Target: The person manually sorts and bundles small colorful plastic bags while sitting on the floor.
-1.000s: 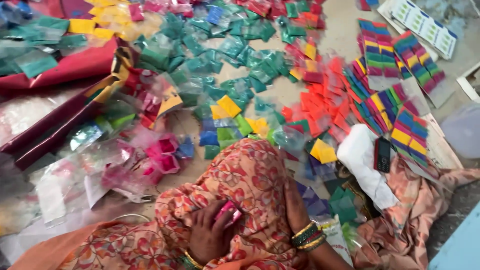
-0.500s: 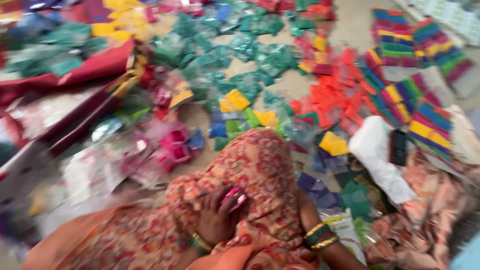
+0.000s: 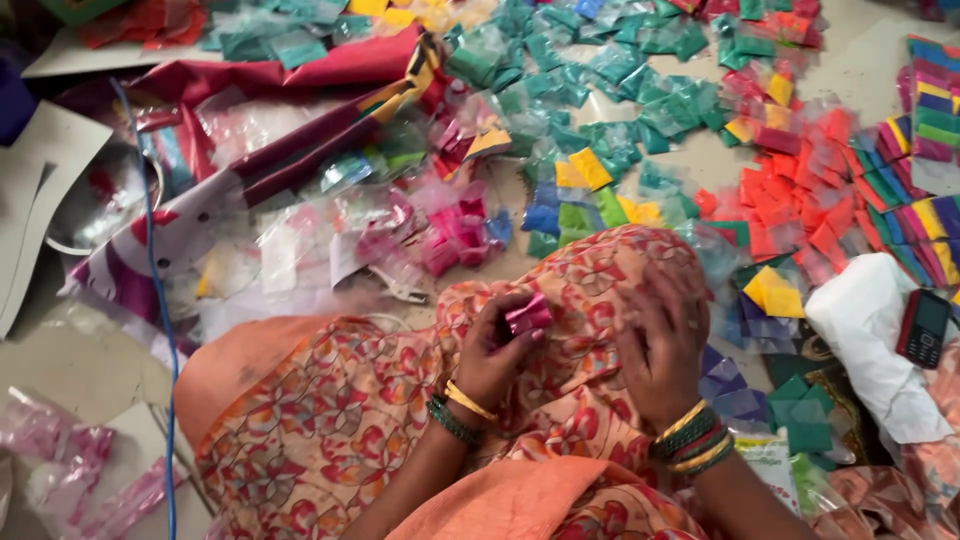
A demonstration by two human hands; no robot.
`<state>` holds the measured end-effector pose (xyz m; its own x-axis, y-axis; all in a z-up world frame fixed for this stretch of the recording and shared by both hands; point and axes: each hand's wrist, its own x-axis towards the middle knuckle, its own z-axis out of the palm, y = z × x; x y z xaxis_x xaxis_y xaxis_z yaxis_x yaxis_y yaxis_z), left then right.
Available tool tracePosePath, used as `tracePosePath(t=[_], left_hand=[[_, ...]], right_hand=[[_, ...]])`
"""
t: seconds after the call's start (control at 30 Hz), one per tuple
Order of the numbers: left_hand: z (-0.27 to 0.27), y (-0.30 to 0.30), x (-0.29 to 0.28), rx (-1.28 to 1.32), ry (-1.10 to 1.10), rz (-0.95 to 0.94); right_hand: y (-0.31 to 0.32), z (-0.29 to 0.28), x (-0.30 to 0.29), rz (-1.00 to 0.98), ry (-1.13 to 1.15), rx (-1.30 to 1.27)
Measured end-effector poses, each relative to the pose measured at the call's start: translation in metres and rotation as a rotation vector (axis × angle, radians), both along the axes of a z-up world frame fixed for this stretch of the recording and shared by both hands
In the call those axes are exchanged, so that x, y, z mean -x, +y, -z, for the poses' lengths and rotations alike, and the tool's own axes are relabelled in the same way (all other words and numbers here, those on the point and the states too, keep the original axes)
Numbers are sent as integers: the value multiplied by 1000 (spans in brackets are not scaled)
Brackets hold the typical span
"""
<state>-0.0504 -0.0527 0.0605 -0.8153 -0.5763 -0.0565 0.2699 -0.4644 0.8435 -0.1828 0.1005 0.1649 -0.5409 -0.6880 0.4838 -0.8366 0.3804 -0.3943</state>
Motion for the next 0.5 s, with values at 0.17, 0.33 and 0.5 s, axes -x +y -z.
tracePosePath(t=[0.17, 0.33, 0.5], left_hand=[[4, -12, -29, -84, 100, 53], [7, -27, -63, 234, -2, -23], [18, -36, -74, 110, 13, -104]], right_hand=[[-36, -9, -11, -330, -379, -55], [-77, 13, -30, -521, -430, -227], [-111, 39, -22, -750, -470, -226]])
